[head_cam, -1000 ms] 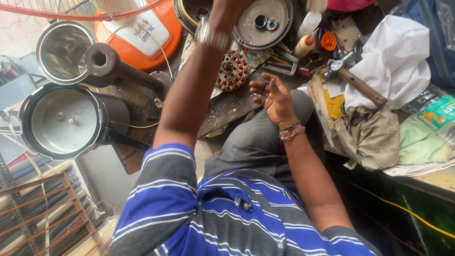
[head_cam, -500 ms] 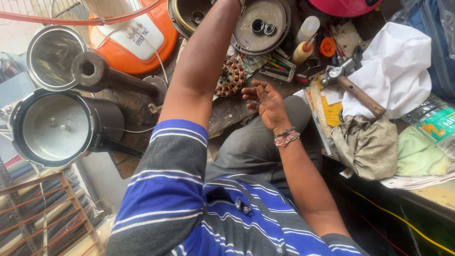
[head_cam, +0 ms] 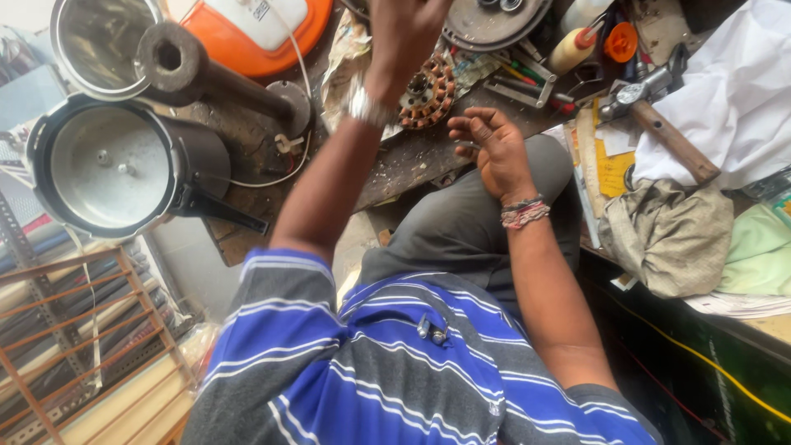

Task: The person disassembles a copper-wound electrical component, cleans it with a cloth, and then uses a hammer to tap it while seated on the floor. The person also handles a metal container and a cylindrical part during the process.

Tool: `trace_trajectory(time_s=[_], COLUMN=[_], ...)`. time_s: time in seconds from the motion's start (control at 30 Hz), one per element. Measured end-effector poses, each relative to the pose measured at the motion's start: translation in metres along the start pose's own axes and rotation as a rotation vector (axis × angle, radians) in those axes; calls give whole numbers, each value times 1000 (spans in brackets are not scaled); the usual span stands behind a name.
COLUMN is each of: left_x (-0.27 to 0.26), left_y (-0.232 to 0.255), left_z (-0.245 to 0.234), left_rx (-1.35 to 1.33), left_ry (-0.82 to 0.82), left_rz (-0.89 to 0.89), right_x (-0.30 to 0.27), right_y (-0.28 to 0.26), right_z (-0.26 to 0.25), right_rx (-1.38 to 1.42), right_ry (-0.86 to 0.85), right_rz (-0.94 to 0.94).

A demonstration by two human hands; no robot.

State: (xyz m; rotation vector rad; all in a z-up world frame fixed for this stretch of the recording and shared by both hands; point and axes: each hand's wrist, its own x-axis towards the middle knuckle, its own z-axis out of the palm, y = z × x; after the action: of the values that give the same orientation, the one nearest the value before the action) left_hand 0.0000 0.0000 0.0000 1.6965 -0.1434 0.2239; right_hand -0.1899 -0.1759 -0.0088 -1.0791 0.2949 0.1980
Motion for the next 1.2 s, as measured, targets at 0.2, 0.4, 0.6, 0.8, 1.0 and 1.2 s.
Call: trace_trajectory(time_s=[0.2, 0.4, 0.6, 0.8, 1.0, 1.2], left_x=[-123, -192, -203, -204, -174, -80], left_y=[-10, -18, -47, -35, -26, -54], left_z=[-28, -51, -78, -77, -94, -142], left_rx=[326, 621, 809, 801, 579, 262], left_ry=[254, -82, -173, -174, 492, 817], left_rz=[260, 378, 441, 498, 475, 210], right_x=[-2, -18, -81, -125, -117, -119], right_y=[-2, 4, -48, -53, -35, -35], right_z=[9, 11, -69, -136, -150, -156], right_rx=[-42, -561, -1706, -1769, -1742, -1729], right_ry=[41, 187, 167, 314, 366, 385], right_rz=[-52, -500, -944, -810, -899, -924])
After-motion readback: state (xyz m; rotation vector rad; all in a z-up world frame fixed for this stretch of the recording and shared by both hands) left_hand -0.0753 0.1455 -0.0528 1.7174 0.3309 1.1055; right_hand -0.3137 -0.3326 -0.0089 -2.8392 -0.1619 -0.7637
